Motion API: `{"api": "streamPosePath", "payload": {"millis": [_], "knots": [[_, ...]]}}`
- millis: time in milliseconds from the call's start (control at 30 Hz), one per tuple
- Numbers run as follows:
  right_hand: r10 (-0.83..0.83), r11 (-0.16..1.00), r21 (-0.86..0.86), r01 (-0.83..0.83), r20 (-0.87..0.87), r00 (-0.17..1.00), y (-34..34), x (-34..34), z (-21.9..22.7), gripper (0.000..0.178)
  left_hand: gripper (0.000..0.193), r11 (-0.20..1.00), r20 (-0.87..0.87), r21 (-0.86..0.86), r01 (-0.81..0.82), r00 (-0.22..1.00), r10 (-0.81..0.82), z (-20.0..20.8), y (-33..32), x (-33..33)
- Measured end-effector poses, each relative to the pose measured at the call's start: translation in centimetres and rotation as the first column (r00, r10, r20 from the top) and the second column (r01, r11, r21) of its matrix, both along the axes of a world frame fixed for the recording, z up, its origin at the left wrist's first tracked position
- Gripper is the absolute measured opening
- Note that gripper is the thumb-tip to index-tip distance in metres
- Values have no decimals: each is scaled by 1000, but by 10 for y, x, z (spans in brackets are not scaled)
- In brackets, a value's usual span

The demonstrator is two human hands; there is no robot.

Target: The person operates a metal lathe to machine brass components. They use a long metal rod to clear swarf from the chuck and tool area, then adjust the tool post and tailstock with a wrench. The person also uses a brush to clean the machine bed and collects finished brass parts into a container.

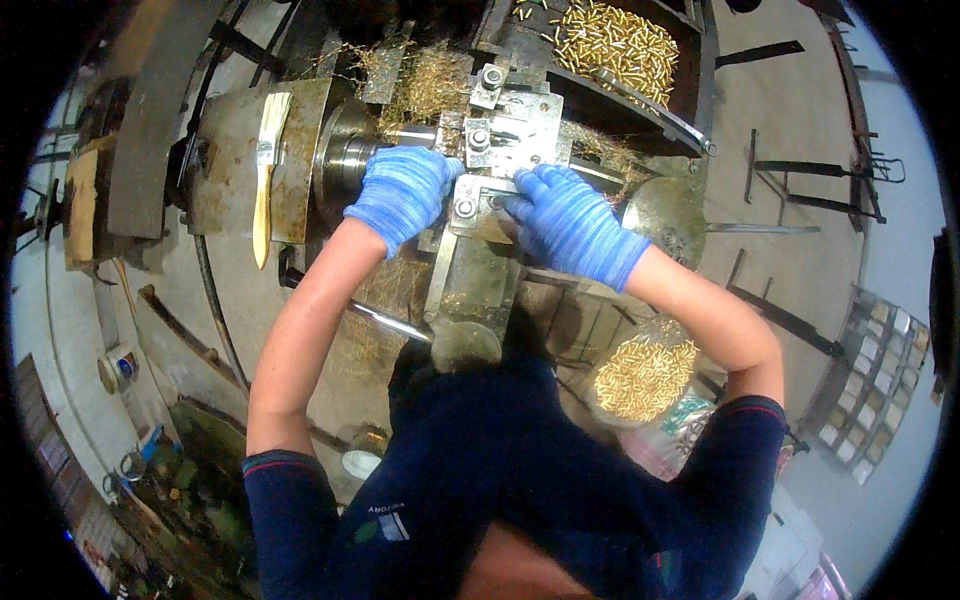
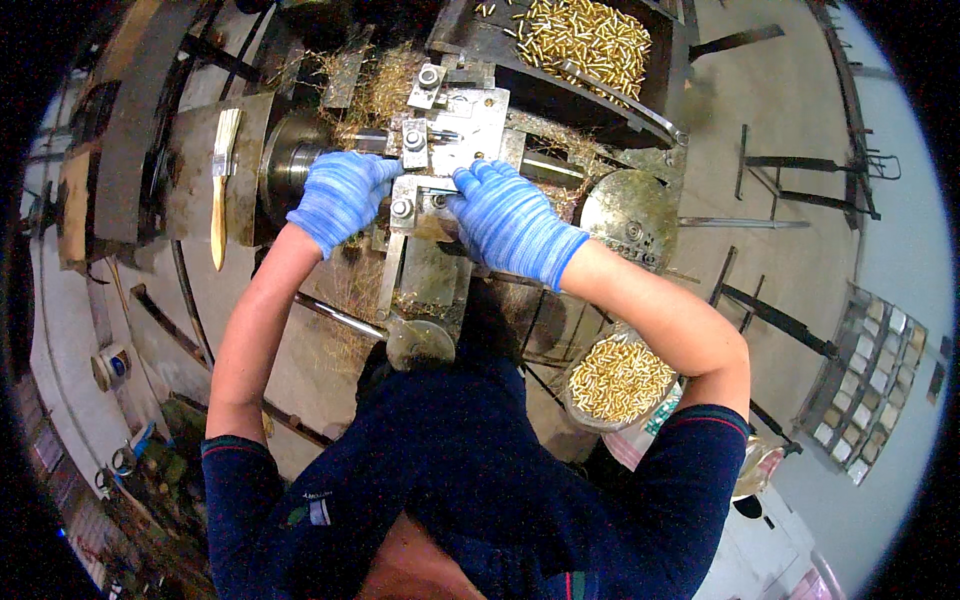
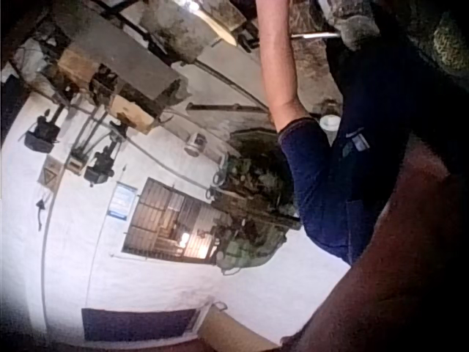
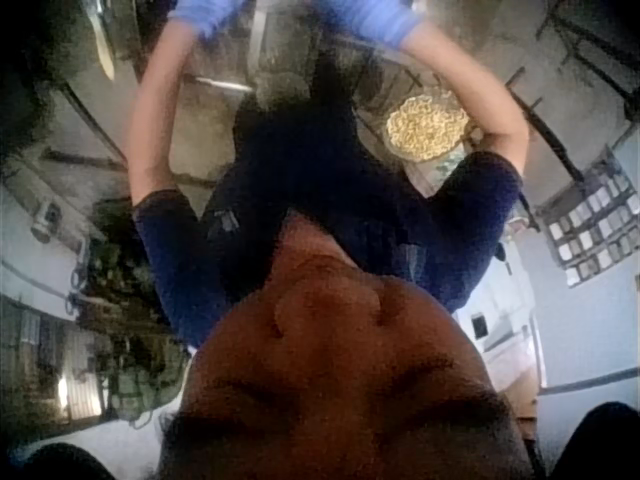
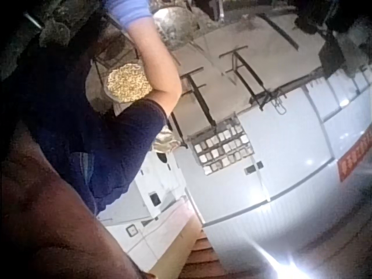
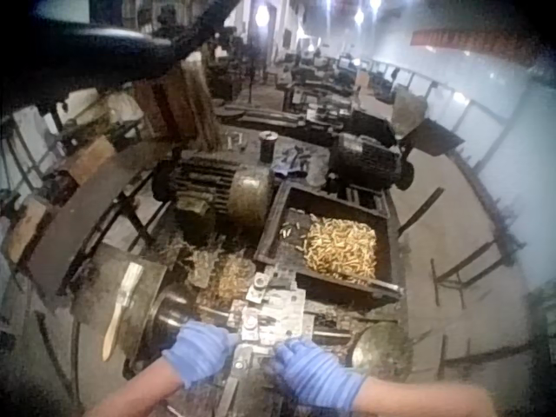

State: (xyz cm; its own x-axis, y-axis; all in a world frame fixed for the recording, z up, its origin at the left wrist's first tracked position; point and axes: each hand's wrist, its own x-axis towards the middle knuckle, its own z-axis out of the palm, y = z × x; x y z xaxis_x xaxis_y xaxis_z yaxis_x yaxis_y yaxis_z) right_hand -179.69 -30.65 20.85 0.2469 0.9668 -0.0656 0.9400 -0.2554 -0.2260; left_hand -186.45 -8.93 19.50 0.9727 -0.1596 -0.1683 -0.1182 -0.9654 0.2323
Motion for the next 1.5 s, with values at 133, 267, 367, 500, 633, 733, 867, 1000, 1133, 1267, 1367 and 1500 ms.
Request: {"api": "streamPosePath", "payload": {"millis": [133,267,367,500,633,733,867,1000,1133,1267,1367,1500], "knots": [[-28,999,44,32,-87,996,-7,4,7,23,25,1000,-48,24,2,999,-1,0,0,1],[-95,994,54,100,-93,991,-26,3,17,29,22,1000,-45,29,9,999,-8,1,1,0],[-141,987,64,150,-118,983,-41,4,19,33,17,1000,2,1,23,1000,-23,1,1,-1],[-170,968,141,209,-247,954,-47,11,15,32,26,1000,-101,16,12,995,-10,1,3,-2],[-182,952,192,239,-276,944,-47,17,16,31,31,1000,-29,13,28,999,-28,5,2,-3],[-196,939,230,256,-255,947,-51,18,21,32,36,999,-25,-32,34,999,-35,11,2,-4],[-186,886,365,288,-290,939,-55,23,23,34,37,995,-43,-87,48,998,-52,15,3,-2],[-192,887,345,305,-325,926,-60,31,24,36,32,994,54,-97,57,997,-52,14,2,0],[-177,891,331,310,-375,910,-60,36,22,35,31,992,68,-111,61,996,-53,14,2,1],[-193,887,332,321,-366,910,-59,37,18,34,35,990,17,-135,43,999,-41,16,2,0],[-203,881,336,332,-365,909,-59,34,18,35,38,986,65,-154,67,996,-57,15,3,1],[-281,862,319,395,-347,895,-61,24,20,34,26,992,18,-115,46,999,-44,13,3,-2]]}}
